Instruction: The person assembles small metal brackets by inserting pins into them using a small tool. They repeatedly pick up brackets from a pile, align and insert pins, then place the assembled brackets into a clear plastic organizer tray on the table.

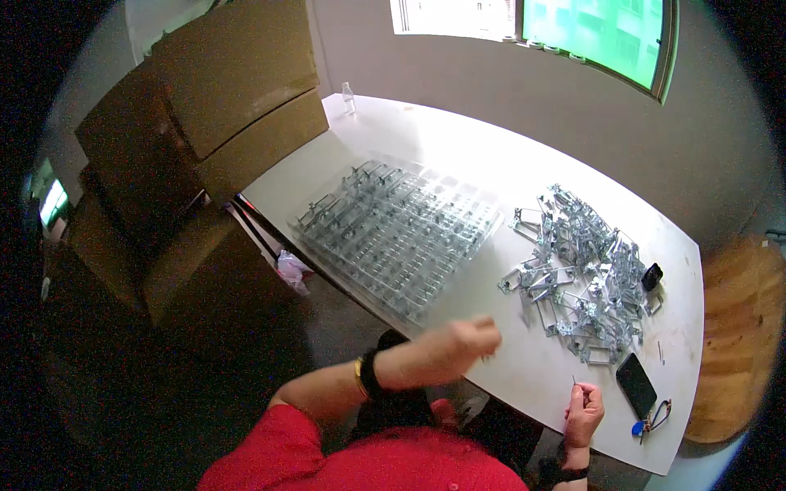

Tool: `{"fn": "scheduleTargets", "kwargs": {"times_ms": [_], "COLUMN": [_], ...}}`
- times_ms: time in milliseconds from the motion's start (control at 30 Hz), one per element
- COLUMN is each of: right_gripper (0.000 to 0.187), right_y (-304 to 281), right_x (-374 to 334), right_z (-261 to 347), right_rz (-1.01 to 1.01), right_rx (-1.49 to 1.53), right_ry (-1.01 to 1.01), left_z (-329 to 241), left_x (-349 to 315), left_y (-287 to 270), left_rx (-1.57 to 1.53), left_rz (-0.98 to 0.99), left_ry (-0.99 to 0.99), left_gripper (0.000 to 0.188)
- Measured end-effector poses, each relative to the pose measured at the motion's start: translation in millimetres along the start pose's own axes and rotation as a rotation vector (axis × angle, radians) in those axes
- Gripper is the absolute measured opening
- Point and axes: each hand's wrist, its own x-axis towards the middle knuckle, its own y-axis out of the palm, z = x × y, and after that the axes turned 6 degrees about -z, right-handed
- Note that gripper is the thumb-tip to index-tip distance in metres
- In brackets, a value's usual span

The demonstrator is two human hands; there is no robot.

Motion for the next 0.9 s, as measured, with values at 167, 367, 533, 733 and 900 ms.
{"fn": "scheduleTargets", "kwargs": {"times_ms": [167, 367, 533, 733, 900], "right_gripper": [0.01, 0.01, 0.009, 0.008, 0.008], "right_y": [-2, 0, 1, -1, 0], "right_x": [1, -1, -1, -1, -3], "right_z": [-1, 4, 5, -2, 4], "right_rz": [0.01, 0.006, 0.006, 0.001, -0.013], "right_rx": [0.017, 0.0, 0.0, -0.003, -0.024], "right_ry": [-0.013, 0.0, 0.015, 0.053, 0.058], "left_z": [20, 74, 128, 177, 202], "left_x": [35, 63, 81, 105, 113], "left_y": [-93, -176, -214, -233, -237], "left_rx": [0.286, 0.636, 0.782, 0.841, 0.913], "left_rz": [-0.247, -0.358, -0.329, -0.199, -0.17], "left_ry": [0.047, -0.156, -0.313, -0.493, -0.543], "left_gripper": [0.004, 0.005, 0.008, 0.004, 0.008]}}
